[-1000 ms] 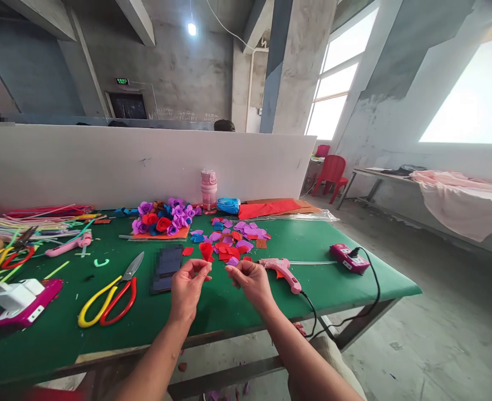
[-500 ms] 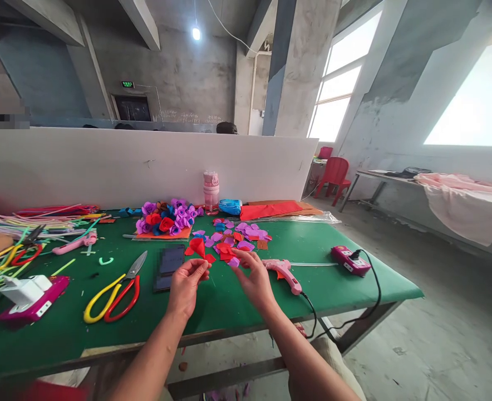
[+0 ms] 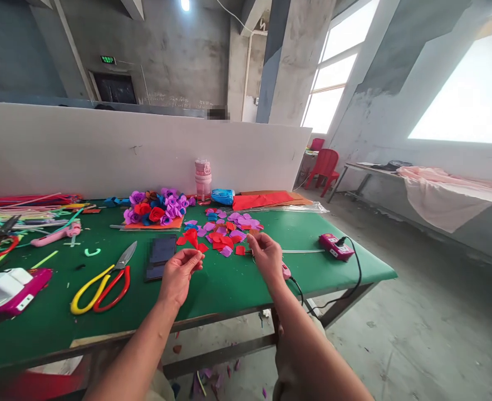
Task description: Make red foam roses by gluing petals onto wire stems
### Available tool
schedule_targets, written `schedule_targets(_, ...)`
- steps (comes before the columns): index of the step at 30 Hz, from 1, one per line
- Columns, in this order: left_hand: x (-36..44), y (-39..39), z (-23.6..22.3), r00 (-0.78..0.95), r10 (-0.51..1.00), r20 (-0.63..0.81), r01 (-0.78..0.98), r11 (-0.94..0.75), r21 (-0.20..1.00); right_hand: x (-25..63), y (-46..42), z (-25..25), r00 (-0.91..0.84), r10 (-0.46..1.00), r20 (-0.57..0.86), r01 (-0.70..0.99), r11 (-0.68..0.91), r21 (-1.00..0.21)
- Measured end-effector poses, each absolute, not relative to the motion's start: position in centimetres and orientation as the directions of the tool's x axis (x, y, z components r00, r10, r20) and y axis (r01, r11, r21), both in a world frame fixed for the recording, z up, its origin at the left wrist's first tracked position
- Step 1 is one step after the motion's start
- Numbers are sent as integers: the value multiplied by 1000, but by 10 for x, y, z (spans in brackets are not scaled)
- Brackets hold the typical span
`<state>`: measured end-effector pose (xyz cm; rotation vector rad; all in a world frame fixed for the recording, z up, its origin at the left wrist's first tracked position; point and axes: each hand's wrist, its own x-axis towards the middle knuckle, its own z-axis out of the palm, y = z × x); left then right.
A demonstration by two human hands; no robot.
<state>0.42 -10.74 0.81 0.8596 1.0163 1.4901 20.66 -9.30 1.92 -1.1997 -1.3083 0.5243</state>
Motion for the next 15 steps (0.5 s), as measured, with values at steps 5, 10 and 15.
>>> schedule_targets(5,3,-109,9,-124,992,-28,-405,-25,914,224,-89,24,281,848,449,361,340,-868)
schedule_targets(10,1,-109,9,-103,994,-45,-401,0,916,221,-84,22,250,847,469,461,322,-827)
schedule_targets(15,-3,-108,12,-129,991,-33,-403,-23,915,205,-64,20,76,858,507,617,359,-700)
